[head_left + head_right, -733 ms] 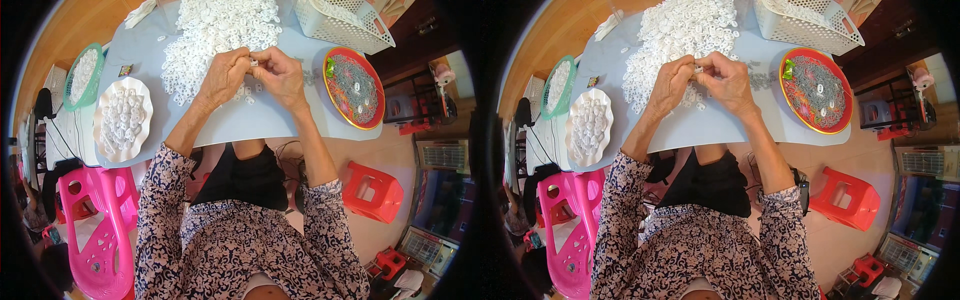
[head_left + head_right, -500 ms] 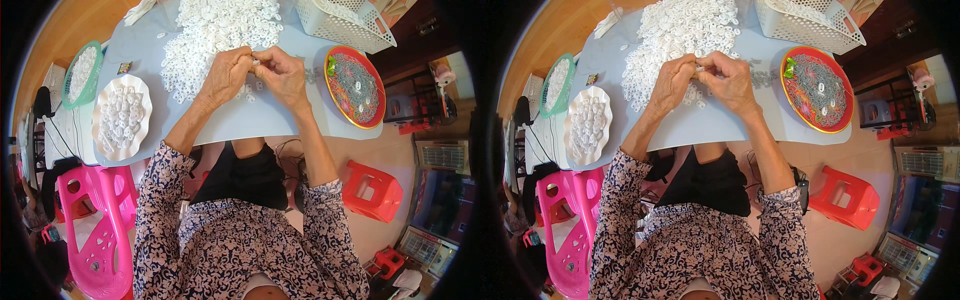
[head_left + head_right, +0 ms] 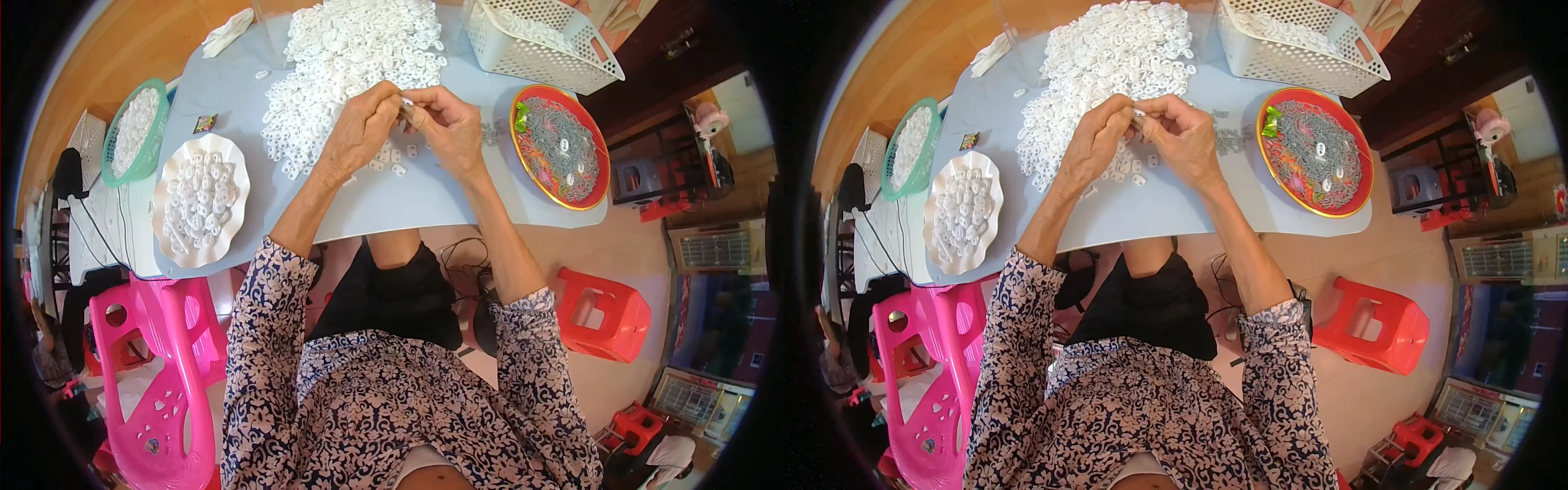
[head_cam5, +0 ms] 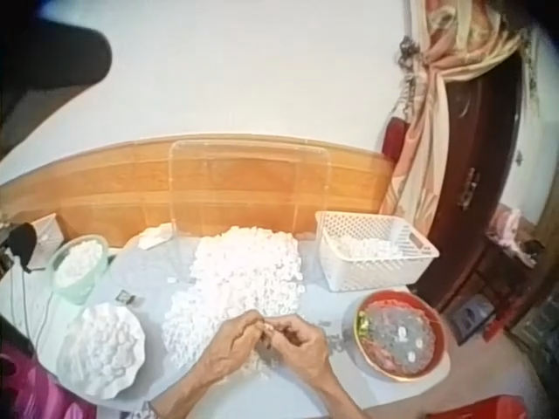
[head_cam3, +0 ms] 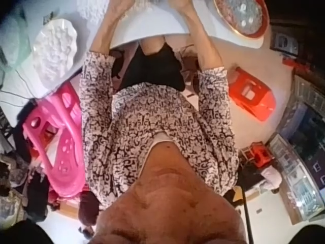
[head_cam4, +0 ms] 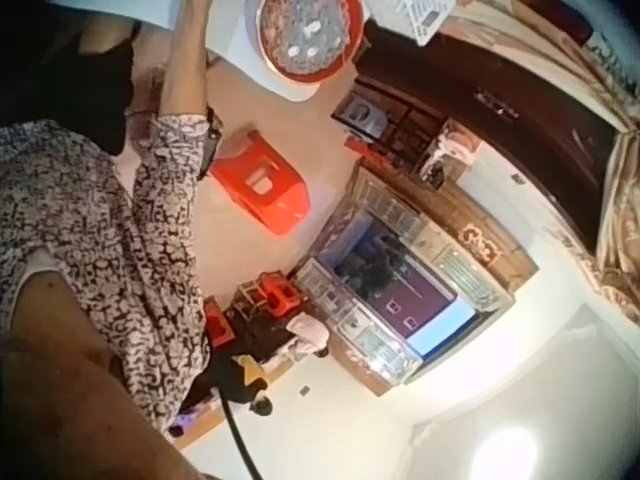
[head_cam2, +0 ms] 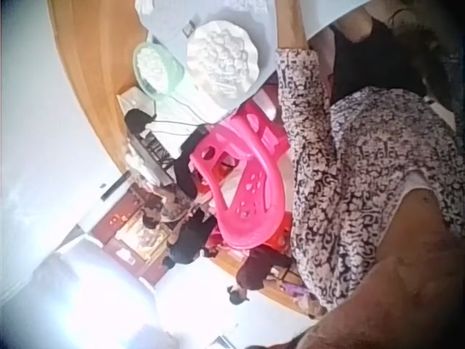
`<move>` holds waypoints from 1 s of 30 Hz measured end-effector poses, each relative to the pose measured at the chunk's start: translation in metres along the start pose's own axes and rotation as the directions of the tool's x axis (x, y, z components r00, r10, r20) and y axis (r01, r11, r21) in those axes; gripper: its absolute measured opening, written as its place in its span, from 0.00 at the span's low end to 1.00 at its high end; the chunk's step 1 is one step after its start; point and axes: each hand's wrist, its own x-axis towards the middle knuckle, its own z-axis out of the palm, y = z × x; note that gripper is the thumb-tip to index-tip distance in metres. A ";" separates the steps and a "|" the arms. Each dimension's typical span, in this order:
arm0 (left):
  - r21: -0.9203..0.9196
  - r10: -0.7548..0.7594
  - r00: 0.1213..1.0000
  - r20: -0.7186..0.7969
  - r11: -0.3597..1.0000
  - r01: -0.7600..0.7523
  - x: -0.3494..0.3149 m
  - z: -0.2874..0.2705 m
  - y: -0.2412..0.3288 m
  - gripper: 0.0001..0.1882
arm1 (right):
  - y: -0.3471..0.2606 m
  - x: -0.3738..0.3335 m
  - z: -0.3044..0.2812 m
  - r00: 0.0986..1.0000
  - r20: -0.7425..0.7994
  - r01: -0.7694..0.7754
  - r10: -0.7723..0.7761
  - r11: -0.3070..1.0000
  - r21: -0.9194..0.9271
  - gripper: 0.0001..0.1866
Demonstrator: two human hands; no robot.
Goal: The recorder is manually assembling small white plastic components by fitting pieces together.
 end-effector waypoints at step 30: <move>-0.555 -0.323 0.896 -0.306 0.825 0.109 -0.007 -0.007 0.005 0.13 | 0.001 0.036 -0.012 0.877 0.480 0.454 -0.014 0.347 -0.820 0.05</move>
